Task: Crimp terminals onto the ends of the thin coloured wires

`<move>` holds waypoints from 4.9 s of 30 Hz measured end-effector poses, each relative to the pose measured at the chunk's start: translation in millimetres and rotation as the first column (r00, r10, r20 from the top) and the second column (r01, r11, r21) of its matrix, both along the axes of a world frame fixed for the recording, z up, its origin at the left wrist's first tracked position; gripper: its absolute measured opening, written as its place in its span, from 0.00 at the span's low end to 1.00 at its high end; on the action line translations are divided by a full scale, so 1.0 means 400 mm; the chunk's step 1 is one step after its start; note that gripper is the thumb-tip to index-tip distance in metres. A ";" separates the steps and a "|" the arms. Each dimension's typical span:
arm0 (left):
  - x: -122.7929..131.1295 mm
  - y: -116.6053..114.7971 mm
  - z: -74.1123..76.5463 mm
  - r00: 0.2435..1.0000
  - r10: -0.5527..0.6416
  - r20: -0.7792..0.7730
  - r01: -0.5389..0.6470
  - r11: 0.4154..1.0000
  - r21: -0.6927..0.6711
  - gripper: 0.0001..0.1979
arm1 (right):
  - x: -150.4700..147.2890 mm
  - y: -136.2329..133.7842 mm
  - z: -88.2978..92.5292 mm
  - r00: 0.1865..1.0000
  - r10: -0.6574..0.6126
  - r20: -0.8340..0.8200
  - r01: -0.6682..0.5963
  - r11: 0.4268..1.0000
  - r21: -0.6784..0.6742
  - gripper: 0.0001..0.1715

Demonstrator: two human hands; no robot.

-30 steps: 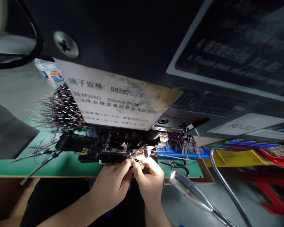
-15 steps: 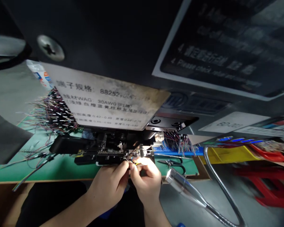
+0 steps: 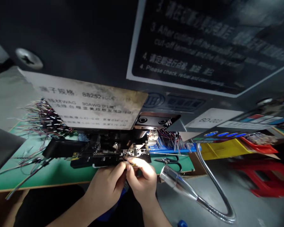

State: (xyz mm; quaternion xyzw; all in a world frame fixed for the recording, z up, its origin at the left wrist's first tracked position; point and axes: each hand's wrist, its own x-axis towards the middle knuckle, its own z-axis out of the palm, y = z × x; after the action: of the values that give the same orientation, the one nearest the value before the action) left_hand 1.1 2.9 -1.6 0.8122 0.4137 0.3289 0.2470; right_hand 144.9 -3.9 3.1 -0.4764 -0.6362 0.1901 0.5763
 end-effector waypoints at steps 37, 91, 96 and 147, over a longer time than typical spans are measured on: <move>0.001 0.002 0.009 0.999 0.034 0.036 -0.034 0.999 -0.011 0.08 | -0.004 0.000 -0.006 0.997 -0.014 -0.070 0.002 0.986 -0.168 0.03; -0.007 0.006 0.011 1.000 0.005 -0.004 -0.005 0.998 -0.062 0.08 | -0.014 0.004 -0.014 0.994 -0.060 -0.095 0.044 0.986 -0.161 0.06; -0.006 0.005 0.010 1.000 0.011 -0.019 -0.012 0.997 -0.082 0.08 | -0.015 0.009 0.002 0.994 -0.063 -0.090 0.050 0.989 -0.142 0.03; -0.048 -0.106 -0.155 0.912 -0.285 -0.295 0.273 0.959 -0.083 0.17 | 0.621 0.017 0.045 0.761 -0.420 0.493 0.574 0.791 -0.212 0.15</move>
State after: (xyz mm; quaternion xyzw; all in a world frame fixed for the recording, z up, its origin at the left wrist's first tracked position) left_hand -18.2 -39.5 -63.6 0.8985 0.3332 0.1532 0.2412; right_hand 393.3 2.7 21.1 -0.7543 -0.5480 0.0304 0.3602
